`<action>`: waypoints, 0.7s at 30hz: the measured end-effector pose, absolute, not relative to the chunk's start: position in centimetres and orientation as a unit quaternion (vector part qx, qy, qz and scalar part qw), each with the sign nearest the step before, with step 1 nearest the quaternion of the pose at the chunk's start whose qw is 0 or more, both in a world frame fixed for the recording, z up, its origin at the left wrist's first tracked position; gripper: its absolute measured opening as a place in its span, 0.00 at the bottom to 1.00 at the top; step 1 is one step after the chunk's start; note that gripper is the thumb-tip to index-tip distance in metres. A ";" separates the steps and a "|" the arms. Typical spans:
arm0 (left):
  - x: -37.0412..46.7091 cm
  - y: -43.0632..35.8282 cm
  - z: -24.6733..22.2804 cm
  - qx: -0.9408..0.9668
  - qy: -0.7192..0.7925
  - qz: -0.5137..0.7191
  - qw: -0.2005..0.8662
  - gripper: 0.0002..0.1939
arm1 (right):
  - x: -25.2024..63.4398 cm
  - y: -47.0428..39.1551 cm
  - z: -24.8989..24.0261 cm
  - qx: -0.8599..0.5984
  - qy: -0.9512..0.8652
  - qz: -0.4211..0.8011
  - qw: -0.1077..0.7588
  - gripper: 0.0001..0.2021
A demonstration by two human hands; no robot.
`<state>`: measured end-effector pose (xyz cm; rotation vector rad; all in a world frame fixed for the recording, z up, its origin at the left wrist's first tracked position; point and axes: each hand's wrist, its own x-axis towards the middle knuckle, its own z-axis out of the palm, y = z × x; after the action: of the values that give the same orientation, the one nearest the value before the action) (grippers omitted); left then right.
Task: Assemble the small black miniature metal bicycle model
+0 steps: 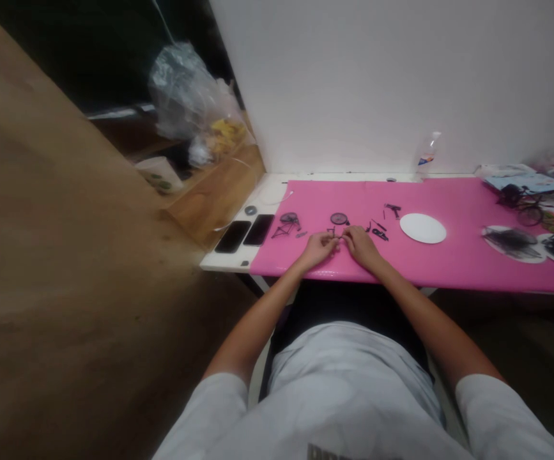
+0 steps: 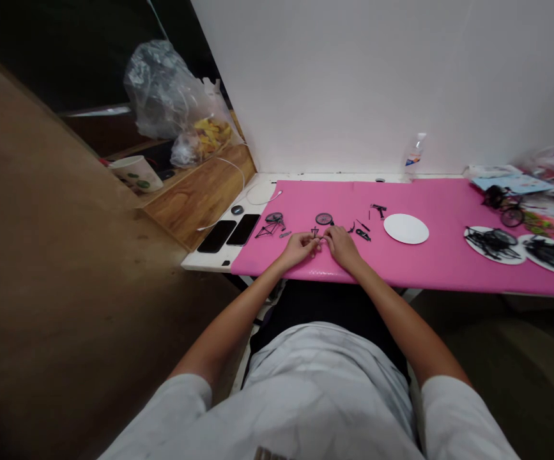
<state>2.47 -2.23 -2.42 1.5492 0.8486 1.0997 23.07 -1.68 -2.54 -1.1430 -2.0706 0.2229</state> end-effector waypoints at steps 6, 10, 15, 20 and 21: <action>2.5 -2.3 -2.3 0.639 0.360 0.450 0.510 0.20 | 23.2 -1.6 -2.7 -0.443 -0.808 0.087 0.378 0.05; 2.4 -2.2 -2.7 0.649 0.361 0.448 0.497 0.19 | 23.2 -1.5 -2.9 -0.442 -0.810 0.083 0.376 0.05; 2.4 -2.0 -3.0 0.659 0.367 0.442 0.486 0.19 | 23.2 -1.4 -3.0 -0.443 -0.811 0.088 0.372 0.05; 2.3 -1.8 -3.2 0.666 0.367 0.439 0.479 0.19 | 23.2 -1.4 -2.9 -0.445 -0.813 0.089 0.364 0.05; 2.3 -1.8 -3.3 0.667 0.368 0.438 0.477 0.19 | 23.2 -1.4 -2.9 -0.445 -0.814 0.089 0.363 0.05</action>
<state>2.35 -1.77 -3.28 1.6306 0.8982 1.0712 23.24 -1.41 -2.90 -1.1466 -2.0947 0.2295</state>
